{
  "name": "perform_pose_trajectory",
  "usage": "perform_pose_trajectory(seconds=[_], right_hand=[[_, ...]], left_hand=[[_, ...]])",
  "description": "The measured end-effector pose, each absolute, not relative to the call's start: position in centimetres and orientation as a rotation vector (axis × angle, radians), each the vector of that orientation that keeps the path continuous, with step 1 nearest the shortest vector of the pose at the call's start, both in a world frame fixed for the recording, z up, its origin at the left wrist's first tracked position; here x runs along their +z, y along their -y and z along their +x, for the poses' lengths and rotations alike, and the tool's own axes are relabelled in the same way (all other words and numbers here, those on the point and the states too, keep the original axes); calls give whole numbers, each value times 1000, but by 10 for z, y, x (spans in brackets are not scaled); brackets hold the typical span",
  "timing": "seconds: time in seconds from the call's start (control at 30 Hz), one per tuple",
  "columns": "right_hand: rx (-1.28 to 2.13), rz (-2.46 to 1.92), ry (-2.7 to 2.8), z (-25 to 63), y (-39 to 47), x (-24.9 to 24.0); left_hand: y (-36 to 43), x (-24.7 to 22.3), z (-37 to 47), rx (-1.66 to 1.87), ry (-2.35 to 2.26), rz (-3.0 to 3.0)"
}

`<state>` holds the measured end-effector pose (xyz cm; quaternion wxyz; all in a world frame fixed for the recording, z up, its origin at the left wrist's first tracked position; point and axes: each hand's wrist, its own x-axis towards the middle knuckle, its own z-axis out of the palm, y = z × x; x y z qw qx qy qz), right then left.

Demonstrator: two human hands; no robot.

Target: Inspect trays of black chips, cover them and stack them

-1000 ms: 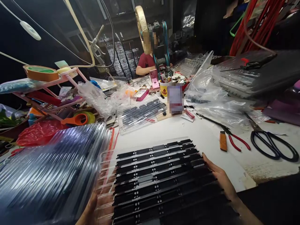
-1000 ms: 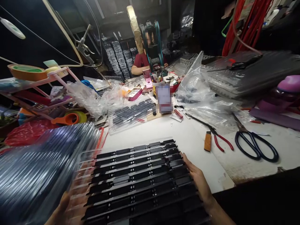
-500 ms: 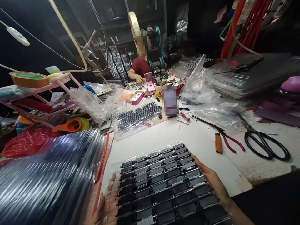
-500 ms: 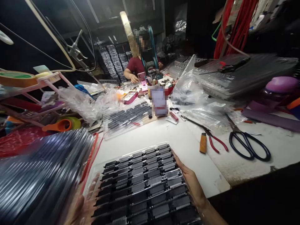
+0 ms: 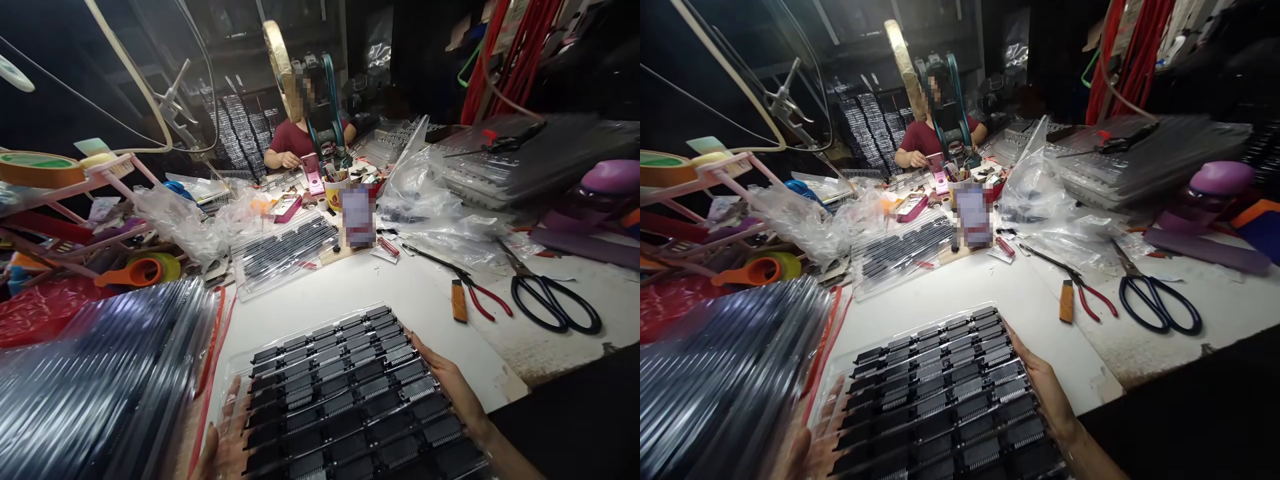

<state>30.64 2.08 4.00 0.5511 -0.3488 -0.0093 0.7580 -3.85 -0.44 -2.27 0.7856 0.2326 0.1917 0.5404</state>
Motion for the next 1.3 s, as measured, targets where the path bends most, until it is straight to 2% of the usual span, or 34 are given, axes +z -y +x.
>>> perform_pose_trajectory(seconds=[0.83, 1.3], right_hand=[[1812, -828, 46, 308, -20, 42], [1681, -747, 57, 313, -20, 33]], left_hand=[[12, -18, -26, 1296, -570, 474], [11, -23, -29, 1278, -499, 485]])
